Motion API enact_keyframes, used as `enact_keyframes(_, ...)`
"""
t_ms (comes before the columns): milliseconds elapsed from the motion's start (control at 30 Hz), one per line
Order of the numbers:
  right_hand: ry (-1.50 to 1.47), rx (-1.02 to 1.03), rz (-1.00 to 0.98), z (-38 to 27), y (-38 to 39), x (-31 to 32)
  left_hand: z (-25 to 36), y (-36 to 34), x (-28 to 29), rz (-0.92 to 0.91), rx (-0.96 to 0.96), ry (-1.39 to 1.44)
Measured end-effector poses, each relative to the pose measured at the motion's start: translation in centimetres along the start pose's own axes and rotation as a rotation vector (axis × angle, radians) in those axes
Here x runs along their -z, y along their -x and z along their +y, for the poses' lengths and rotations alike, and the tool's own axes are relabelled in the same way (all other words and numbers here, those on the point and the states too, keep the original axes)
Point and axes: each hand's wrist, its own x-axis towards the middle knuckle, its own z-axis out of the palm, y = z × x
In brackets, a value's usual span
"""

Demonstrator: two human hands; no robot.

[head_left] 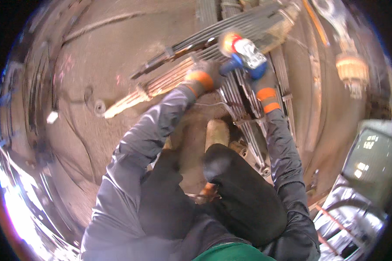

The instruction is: The person uses an angle grinder to smooth the surfaces of multiple metal rods laid on the floor. They repeatedly reposition the rods and adjust their stance while grinding different sections, producing visible sparks throughout the process.

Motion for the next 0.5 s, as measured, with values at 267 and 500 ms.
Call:
enact_keyframes(267,-0.505,-0.584,0.168,-8.4,1.0,-1.1,5.5,-10.4,12.3,0.044,-0.384,-0.791)
enact_keyframes(500,-0.963,-0.551,0.265,-5.9,0.8,-4.6,10.4,-14.9,14.3,-0.159,-0.501,-0.955)
